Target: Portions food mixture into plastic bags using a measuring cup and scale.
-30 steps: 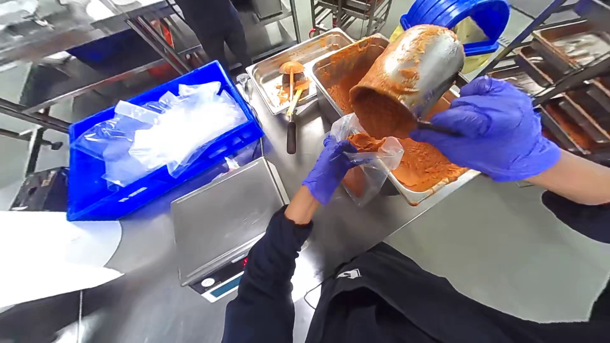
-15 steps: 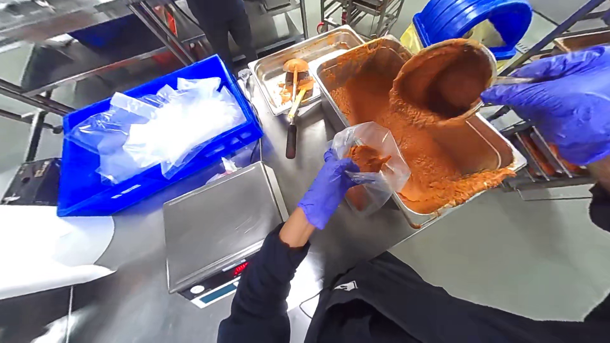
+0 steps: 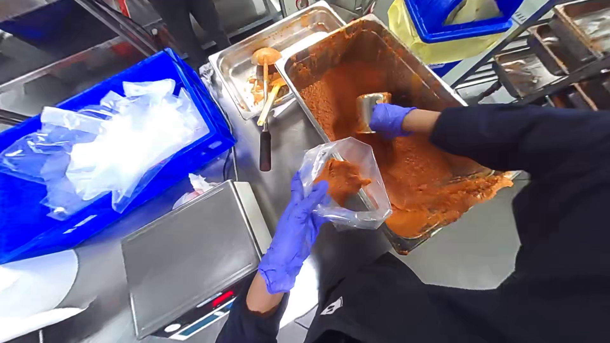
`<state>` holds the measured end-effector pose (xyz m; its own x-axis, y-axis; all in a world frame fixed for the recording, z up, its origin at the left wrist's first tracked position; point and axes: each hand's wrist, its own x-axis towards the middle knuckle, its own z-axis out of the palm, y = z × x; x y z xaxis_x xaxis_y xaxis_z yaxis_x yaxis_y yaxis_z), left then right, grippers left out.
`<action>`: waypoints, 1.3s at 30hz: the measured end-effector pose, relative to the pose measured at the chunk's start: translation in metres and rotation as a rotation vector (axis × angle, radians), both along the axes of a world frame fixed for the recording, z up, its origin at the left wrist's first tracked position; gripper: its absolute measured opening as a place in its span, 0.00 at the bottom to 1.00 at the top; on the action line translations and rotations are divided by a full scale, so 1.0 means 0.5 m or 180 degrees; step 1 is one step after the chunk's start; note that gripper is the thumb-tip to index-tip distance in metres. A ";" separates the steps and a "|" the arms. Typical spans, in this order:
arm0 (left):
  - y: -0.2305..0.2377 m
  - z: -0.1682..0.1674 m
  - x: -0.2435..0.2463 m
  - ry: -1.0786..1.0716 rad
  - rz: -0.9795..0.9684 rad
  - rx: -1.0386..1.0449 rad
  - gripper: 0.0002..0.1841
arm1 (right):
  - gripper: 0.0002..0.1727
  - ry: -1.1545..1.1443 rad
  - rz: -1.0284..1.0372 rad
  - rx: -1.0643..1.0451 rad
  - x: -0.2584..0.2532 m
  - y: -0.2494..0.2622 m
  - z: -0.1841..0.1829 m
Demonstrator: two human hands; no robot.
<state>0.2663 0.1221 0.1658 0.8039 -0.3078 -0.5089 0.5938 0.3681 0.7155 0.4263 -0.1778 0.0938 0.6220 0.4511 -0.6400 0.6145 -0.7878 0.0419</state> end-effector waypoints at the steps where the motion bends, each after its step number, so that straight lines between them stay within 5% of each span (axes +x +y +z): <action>1: 0.000 -0.003 0.001 -0.0041 -0.0006 0.0010 0.30 | 0.05 0.0130 -0.0052 0.0057 -0.036 0.002 0.005; 8: -0.004 -0.021 0.000 -0.0389 -0.0107 0.0397 0.29 | 0.15 0.1273 -0.0436 0.0309 -0.258 0.049 -0.001; 11: -0.007 -0.015 0.006 -0.0339 -0.0177 0.0585 0.28 | 0.17 0.1309 -0.1524 0.0842 -0.257 0.039 0.024; 17: -0.011 0.006 0.026 -0.0188 -0.0156 0.0253 0.23 | 0.12 0.0271 -0.4451 0.2409 -0.370 -0.043 0.103; 22: -0.024 0.012 0.033 -0.0191 -0.0258 0.0276 0.27 | 0.07 -0.1041 -0.5302 0.4010 -0.418 -0.053 0.154; 26: -0.032 0.006 0.036 -0.0294 -0.0259 0.0315 0.27 | 0.09 -0.2166 -0.4362 0.4172 -0.427 -0.067 0.288; 31: -0.034 0.006 0.031 -0.0422 -0.0284 0.0179 0.28 | 0.20 -0.3280 -0.2274 0.2537 -0.466 0.052 0.402; 35: -0.031 0.004 0.024 -0.0424 -0.0301 0.0161 0.27 | 0.17 -0.3602 0.0061 0.2084 -0.439 0.165 0.338; 39: -0.030 -0.001 0.019 -0.0448 -0.0259 0.0184 0.26 | 0.13 -0.3534 0.0446 0.1858 -0.429 0.191 0.296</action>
